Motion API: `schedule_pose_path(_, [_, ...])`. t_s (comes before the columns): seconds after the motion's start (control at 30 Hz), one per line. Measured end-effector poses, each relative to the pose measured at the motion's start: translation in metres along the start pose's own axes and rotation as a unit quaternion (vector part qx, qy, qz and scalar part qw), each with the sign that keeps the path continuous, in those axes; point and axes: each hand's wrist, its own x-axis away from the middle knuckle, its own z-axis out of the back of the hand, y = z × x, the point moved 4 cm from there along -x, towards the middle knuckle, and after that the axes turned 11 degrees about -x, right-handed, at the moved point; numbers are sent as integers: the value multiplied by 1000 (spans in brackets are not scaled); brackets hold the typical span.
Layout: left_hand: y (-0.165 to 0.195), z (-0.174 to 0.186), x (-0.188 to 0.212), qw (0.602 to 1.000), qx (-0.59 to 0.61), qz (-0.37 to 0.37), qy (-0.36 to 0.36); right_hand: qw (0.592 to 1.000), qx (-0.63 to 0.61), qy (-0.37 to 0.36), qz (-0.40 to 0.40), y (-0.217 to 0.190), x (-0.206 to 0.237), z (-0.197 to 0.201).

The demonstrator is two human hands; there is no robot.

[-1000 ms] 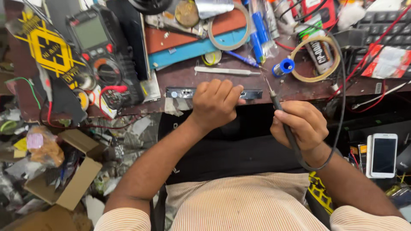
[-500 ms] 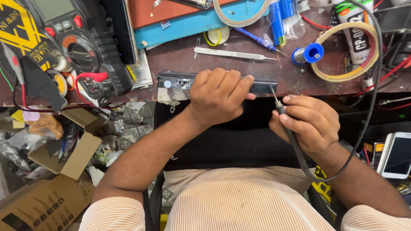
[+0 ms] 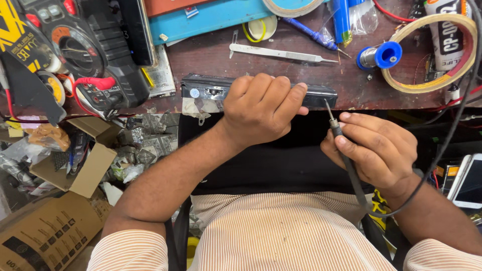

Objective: The person wraps white tape around a row of 18650 lithium cells in a battery pack holder, pressing the tape down with a metal rod. They then place a black laptop battery casing over the cells, align it, and use a soldering iron to solder the pack's terminals while holding the casing steady.

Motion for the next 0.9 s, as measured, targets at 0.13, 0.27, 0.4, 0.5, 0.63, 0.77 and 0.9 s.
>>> schedule_pose_path(0.13, [0,0,-2,1000,-3,4,-8,999,31,2,17,-1,-2,-1])
schedule_pose_path(0.27, [-2,2,-4,1000,22,13,-18,999,37,0,14,0,-7,0])
schedule_pose_path(0.4, [-6,1,-6,998,48,30,-26,999,42,-3,13,1,-13,-4])
schedule_pose_path(0.5, [-6,1,-7,999,38,22,-8,999,46,-3,17,2,-16,-8])
schedule_pose_path(0.63, [-5,1,-5,998,50,26,-21,999,49,-8,12,3,-18,-10])
schedule_pose_path(0.77, [-5,1,-3,998,51,25,-19,999,33,-1,16,2,-19,-12])
schedule_pose_path(0.9, [-4,1,-2,998,53,24,-19,1000,23,-1,18,-2,-21,-15])
